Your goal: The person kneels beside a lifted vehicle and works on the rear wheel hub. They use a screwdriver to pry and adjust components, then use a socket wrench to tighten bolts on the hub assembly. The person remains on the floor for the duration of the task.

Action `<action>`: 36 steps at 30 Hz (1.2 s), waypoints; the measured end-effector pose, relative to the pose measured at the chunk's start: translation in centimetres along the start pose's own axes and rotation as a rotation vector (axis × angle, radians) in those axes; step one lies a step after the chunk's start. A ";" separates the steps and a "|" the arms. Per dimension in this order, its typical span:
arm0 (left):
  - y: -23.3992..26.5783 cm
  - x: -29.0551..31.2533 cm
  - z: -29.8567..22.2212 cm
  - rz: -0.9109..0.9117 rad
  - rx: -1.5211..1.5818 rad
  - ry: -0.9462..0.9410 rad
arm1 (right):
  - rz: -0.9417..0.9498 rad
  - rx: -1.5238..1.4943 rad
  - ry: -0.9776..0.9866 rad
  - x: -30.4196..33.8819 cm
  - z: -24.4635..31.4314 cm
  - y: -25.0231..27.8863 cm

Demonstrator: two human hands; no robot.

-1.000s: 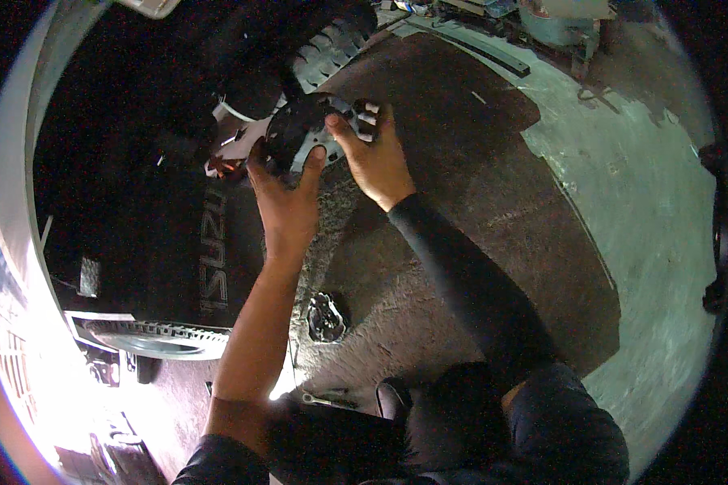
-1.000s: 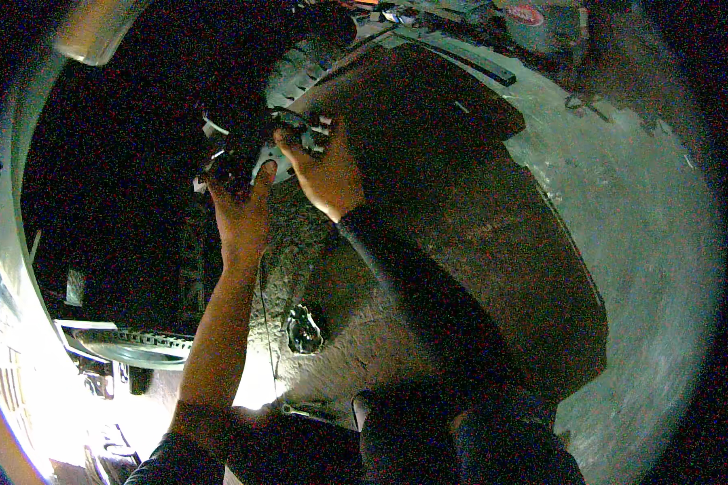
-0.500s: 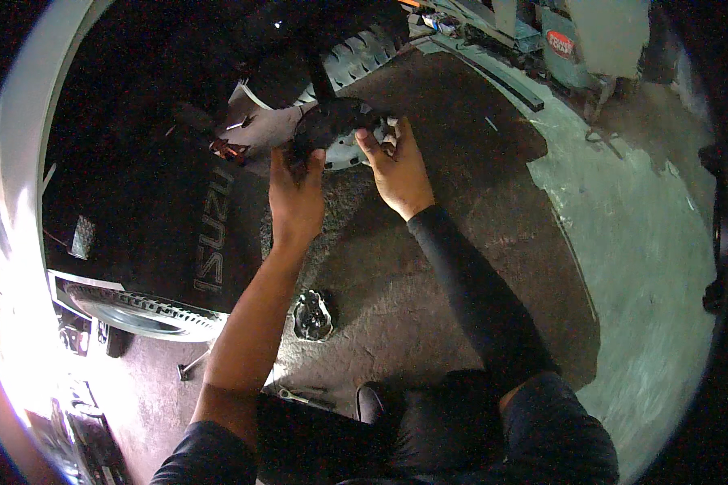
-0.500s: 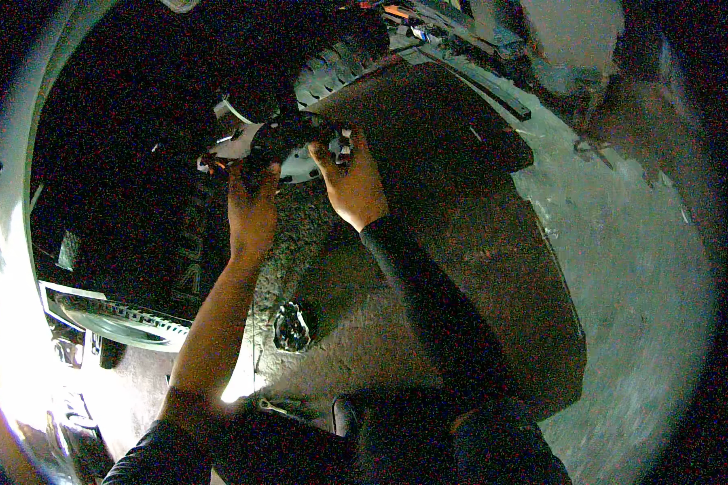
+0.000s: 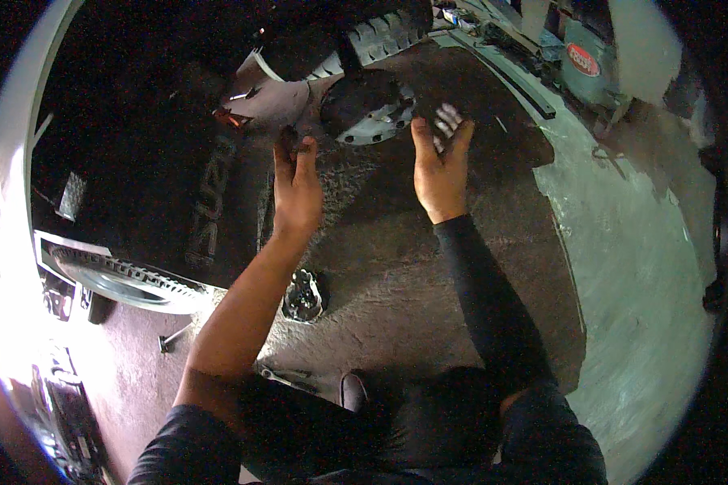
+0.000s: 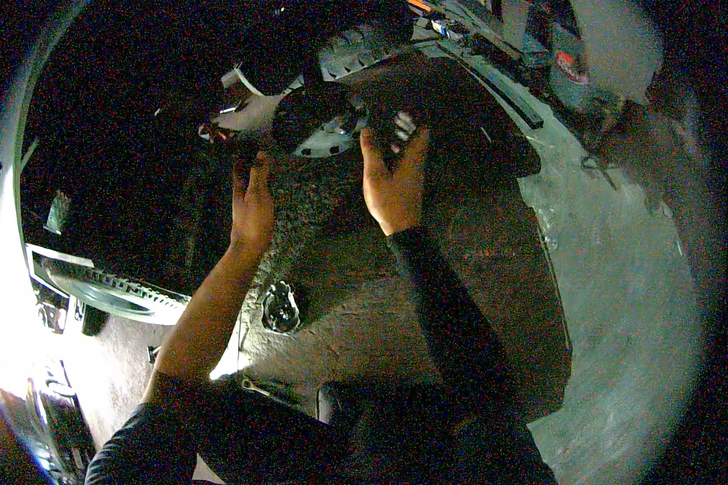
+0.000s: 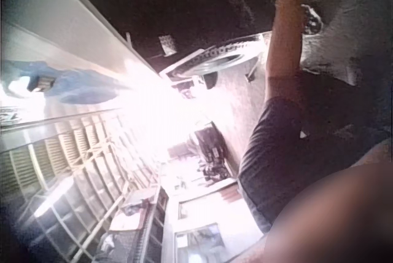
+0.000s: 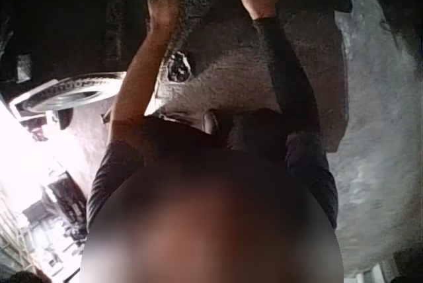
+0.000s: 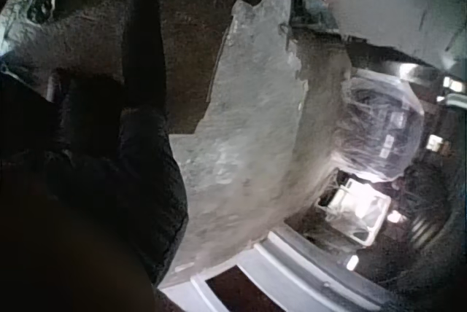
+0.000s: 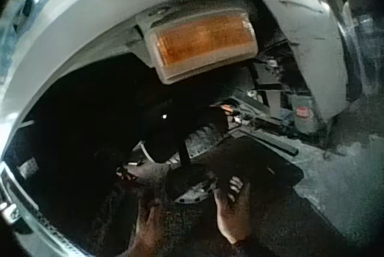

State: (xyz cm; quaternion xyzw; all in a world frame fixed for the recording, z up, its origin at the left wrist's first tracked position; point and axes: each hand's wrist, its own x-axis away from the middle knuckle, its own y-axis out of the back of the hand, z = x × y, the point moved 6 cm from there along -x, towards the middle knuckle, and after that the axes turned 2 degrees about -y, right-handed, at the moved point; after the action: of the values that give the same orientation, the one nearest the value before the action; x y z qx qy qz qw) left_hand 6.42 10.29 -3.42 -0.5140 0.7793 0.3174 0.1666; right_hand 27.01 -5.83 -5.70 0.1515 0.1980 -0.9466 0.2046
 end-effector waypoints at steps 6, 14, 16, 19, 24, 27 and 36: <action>1.0 0.4 4.2 0.093 -0.237 0.251 | -0.053 0.556 0.722 -0.3 8.2 -2.9; 0.0 -0.2 4.6 0.035 0.108 0.250 | 0.023 0.728 1.112 -4.1 9.3 -8.4; 0.0 -0.2 6.1 0.082 0.108 0.348 | -0.004 0.723 1.114 -5.1 9.1 -6.7; -0.4 -0.7 4.3 0.125 -0.408 -0.075 | -0.049 0.698 1.031 -5.5 9.4 -4.8; -2.2 0.3 4.7 0.128 0.044 0.365 | 0.034 0.800 1.018 -3.2 8.3 -6.1; -2.1 -0.3 3.7 0.179 0.020 0.401 | -0.029 0.835 1.054 -3.6 7.4 -6.6; -0.5 0.4 4.2 0.222 0.021 0.402 | -0.041 0.876 1.006 -3.7 8.2 -5.6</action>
State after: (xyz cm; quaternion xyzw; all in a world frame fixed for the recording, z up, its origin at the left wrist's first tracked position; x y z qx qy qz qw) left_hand 6.44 12.68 -6.90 -0.4764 0.8518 0.2168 -0.0223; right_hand 25.99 -3.49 4.62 0.6398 -0.1306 -0.7573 -0.0114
